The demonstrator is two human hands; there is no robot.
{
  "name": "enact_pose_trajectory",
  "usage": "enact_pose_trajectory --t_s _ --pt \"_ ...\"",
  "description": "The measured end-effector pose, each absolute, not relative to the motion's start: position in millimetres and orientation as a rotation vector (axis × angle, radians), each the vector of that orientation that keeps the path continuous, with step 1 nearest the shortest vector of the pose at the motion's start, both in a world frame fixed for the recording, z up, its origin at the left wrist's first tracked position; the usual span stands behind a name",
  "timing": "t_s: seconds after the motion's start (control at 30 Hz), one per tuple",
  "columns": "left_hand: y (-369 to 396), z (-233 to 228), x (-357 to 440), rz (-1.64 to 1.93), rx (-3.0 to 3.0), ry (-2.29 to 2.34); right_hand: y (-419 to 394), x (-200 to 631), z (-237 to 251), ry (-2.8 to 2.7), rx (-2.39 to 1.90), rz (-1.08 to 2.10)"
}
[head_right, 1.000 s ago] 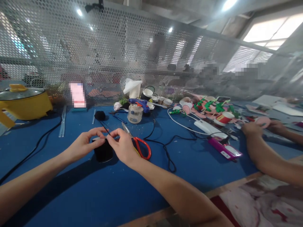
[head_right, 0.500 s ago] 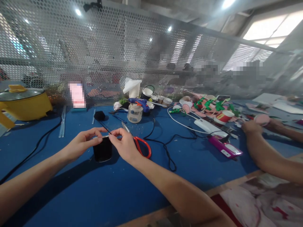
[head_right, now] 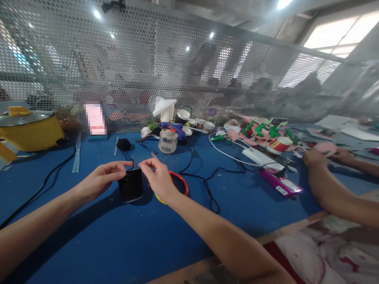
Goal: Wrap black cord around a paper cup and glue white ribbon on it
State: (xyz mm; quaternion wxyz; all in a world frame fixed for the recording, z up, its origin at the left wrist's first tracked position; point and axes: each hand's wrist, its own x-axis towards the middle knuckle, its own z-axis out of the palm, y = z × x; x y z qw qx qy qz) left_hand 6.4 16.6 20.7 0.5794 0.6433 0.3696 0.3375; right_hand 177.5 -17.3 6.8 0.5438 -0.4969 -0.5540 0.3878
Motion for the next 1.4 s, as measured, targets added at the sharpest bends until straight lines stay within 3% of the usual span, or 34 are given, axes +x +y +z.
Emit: enact_pose_trajectory --t_s 0.5,0.9,1.4 --pt "16.5 19.5 7.7 0.783 1.467 0.837 -15.8 179.4 5.4 -1.356 -1.167 0.843" --pt "8.8 23.6 9.0 0.830 2.042 0.838 -20.0 178.7 6.7 -1.699 -1.092 0.748" --pt "8.6 23.7 10.0 0.817 2.065 0.944 -22.4 175.5 6.7 -1.646 -1.109 0.803"
